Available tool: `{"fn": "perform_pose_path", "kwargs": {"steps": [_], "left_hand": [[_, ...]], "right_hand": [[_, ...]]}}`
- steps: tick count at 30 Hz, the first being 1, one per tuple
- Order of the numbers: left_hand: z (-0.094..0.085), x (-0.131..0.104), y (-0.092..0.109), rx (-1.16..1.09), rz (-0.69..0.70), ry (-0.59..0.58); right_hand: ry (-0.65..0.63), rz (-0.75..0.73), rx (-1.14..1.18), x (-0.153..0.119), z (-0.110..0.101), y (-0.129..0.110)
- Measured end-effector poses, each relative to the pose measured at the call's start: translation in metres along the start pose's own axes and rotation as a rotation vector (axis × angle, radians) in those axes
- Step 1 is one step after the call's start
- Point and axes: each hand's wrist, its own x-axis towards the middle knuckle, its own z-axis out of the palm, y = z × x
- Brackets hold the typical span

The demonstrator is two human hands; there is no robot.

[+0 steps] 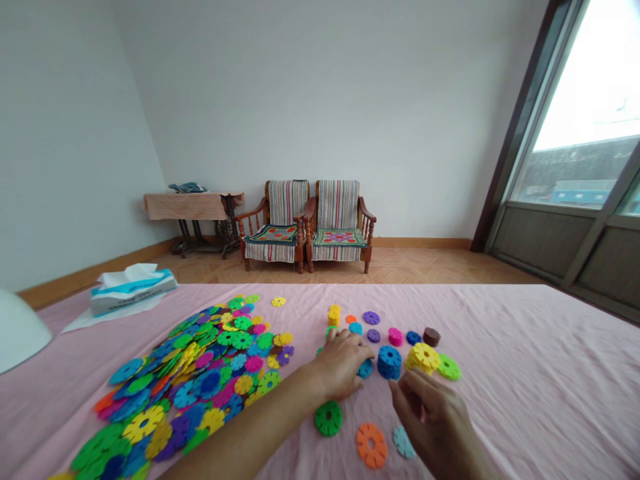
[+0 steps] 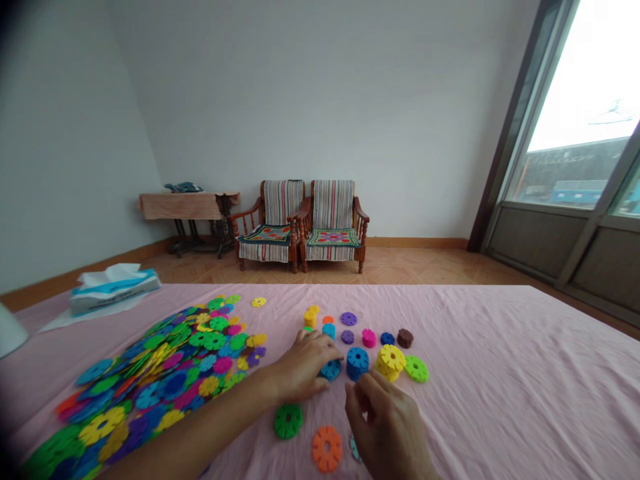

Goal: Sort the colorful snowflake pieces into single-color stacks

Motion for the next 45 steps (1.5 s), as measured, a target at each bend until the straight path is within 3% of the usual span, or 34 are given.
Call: {"fn": "perform_pose_path", "kwargs": {"steps": [14,29,33,38,42,45], "left_hand": [[-0.009,0.007,-0.006,0.109,0.12,-0.109],[-0.005,0.008,-0.006,0.102,0.12,-0.128],[-0.012,0.005,-0.004,0.076,0.128,-0.091],[-0.033,-0.015,-0.001,0.005,0.107,0.082],[-0.042,-0.049,-0.004,-0.061,0.024,0.225],[-0.042,-0.077,-0.016,-0.109,-0.052,0.262]], "right_hand": [[-0.037,0.0,0.017,-0.001,0.002,0.002],[-0.047,-0.037,-0.004,-0.003,0.004,0.003],[-0.046,-0.045,-0.013,-0.003,0.003,0.004],[-0.184,-0.055,0.016,-0.009,0.004,0.003],[-0.324,-0.151,0.039,-0.014,0.009,-0.005],[-0.375,-0.246,0.063,-0.017,0.012,-0.011]]}}
